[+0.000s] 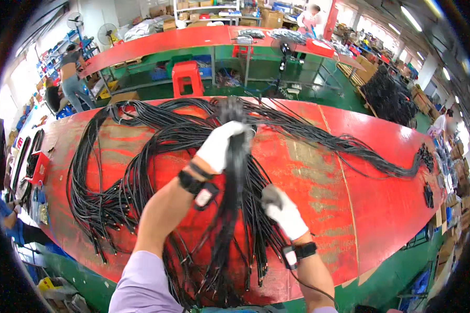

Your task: The recorder is assembling electrical wire harnesses by attaching connectors and using a powered screwdriver to secure them, then organizing the completed bundles on a large workbench.

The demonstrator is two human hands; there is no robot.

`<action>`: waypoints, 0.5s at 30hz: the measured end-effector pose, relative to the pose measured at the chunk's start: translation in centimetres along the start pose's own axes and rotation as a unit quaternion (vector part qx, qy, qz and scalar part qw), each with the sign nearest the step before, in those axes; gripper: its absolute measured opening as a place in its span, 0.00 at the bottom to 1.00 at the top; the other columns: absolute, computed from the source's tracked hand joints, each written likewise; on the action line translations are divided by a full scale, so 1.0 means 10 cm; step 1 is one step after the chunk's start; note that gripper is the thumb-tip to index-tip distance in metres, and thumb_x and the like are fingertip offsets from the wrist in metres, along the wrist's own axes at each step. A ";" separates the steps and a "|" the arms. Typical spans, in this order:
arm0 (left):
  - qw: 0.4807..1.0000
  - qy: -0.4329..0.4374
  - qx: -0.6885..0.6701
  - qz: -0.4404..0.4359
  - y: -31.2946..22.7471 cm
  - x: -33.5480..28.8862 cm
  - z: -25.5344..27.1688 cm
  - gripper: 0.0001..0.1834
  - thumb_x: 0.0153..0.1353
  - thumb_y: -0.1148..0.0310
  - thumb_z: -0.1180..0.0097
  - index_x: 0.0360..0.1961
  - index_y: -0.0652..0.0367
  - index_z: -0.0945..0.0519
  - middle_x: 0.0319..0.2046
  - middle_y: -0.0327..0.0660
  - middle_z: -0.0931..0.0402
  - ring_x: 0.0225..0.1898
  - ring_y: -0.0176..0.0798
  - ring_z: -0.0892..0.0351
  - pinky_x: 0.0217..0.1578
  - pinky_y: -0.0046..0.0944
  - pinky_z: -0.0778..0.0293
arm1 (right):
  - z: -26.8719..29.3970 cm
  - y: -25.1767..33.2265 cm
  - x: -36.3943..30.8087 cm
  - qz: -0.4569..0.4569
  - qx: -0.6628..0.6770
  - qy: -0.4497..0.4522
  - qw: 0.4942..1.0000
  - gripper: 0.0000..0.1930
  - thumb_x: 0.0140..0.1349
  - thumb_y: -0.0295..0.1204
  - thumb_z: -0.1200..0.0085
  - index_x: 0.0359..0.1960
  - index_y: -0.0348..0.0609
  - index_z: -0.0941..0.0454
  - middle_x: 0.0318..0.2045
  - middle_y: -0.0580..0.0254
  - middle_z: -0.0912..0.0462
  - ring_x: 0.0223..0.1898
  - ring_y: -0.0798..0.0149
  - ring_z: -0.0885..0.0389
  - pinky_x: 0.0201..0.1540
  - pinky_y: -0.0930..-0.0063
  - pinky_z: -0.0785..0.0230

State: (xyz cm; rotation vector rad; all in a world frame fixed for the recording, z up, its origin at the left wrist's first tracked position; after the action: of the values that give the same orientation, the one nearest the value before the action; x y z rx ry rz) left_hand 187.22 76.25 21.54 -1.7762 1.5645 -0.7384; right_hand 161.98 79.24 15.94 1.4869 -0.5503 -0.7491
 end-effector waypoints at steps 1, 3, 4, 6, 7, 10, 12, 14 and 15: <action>1.000 0.012 -0.023 -0.017 -0.02 0.02 -0.31 0.12 0.64 0.60 0.47 0.33 0.58 0.20 0.26 0.37 0.22 0.27 0.34 0.23 0.32 0.35 0.26 | 0.06 0.27 -0.01 0.043 -0.020 -0.024 0.999 0.37 0.59 0.38 0.40 0.67 0.31 0.39 0.58 0.48 0.25 0.59 0.59 0.26 0.63 0.68 0.35; 0.994 0.026 -0.096 -0.037 0.08 0.11 -1.00 0.12 0.65 0.59 0.48 0.33 0.56 0.19 0.26 0.36 0.22 0.27 0.34 0.23 0.33 0.35 0.26 | 0.31 0.64 -0.14 0.128 -0.104 -0.071 0.984 0.39 0.55 0.35 0.39 0.68 0.32 0.39 0.56 0.52 0.24 0.57 0.61 0.25 0.61 0.68 0.34; 0.989 0.021 -0.139 -0.045 0.15 0.17 -1.30 0.12 0.66 0.59 0.48 0.33 0.55 0.19 0.25 0.36 0.22 0.28 0.34 0.23 0.33 0.35 0.26 | 0.43 0.79 -0.17 0.171 -0.160 -0.084 0.969 0.40 0.53 0.34 0.37 0.68 0.33 0.39 0.55 0.55 0.24 0.55 0.61 0.25 0.60 0.68 0.33; 0.995 -0.051 -0.036 -0.079 0.24 0.16 -1.80 0.16 0.64 0.55 0.45 0.33 0.58 0.18 0.28 0.40 0.19 0.30 0.35 0.21 0.34 0.37 0.26 | 0.59 1.17 -0.38 0.107 -0.104 -0.075 0.986 0.49 0.42 0.31 0.27 0.69 0.35 0.39 0.54 0.57 0.24 0.53 0.64 0.26 0.58 0.69 0.33; 0.994 -0.065 0.039 -0.085 0.20 0.04 -2.07 0.20 0.63 0.53 0.44 0.34 0.61 0.18 0.30 0.43 0.18 0.32 0.37 0.20 0.36 0.38 0.26 | 0.67 1.35 -0.55 0.166 -0.149 -0.122 0.967 0.48 0.43 0.30 0.27 0.68 0.36 0.39 0.54 0.57 0.23 0.54 0.64 0.26 0.58 0.69 0.32; 0.974 -0.160 0.126 -0.101 0.27 -0.34 -2.79 0.28 0.58 0.47 0.39 0.34 0.70 0.19 0.32 0.50 0.17 0.34 0.42 0.19 0.40 0.43 0.26 | 0.84 1.75 -1.15 0.193 -0.306 -0.261 0.895 0.46 0.45 0.26 0.28 0.68 0.36 0.39 0.56 0.53 0.23 0.56 0.61 0.24 0.59 0.67 0.30; 0.980 -0.104 0.099 -0.140 0.48 -0.48 -3.28 0.28 0.56 0.47 0.37 0.33 0.70 0.19 0.30 0.48 0.18 0.32 0.41 0.21 0.40 0.44 0.26 | 1.24 1.67 -1.47 0.209 -0.307 -0.325 0.870 0.41 0.48 0.23 0.31 0.66 0.35 0.36 0.57 0.53 0.22 0.55 0.61 0.22 0.60 0.67 0.31; 0.986 -0.022 -0.057 -0.156 0.73 -0.57 -3.80 0.24 0.55 0.50 0.36 0.33 0.65 0.20 0.27 0.40 0.22 0.30 0.36 0.26 0.35 0.41 0.28 | 1.69 1.55 -1.76 0.239 -0.197 -0.331 0.891 0.35 0.51 0.22 0.33 0.63 0.35 0.32 0.55 0.56 0.21 0.55 0.63 0.22 0.61 0.68 0.32; 0.986 -0.002 -0.074 -0.149 0.84 -0.63 -3.98 0.23 0.55 0.50 0.35 0.33 0.63 0.20 0.26 0.39 0.22 0.29 0.35 0.26 0.34 0.40 0.28 | 1.86 1.55 -1.92 0.242 -0.194 -0.328 0.892 0.33 0.52 0.22 0.34 0.62 0.36 0.31 0.55 0.57 0.20 0.55 0.64 0.22 0.61 0.68 0.32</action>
State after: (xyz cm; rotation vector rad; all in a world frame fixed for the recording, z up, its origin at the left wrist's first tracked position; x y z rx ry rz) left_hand 150.55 77.70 40.11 -2.1516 1.3977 -0.7725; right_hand 137.10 79.83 34.22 0.6500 -1.1579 -0.8884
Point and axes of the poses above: each hand's wrist, its own x-axis towards the middle knuckle, its own z-axis out of the back of the hand, y = z × x, the point moved 3 cm from there along x, towards the middle knuckle
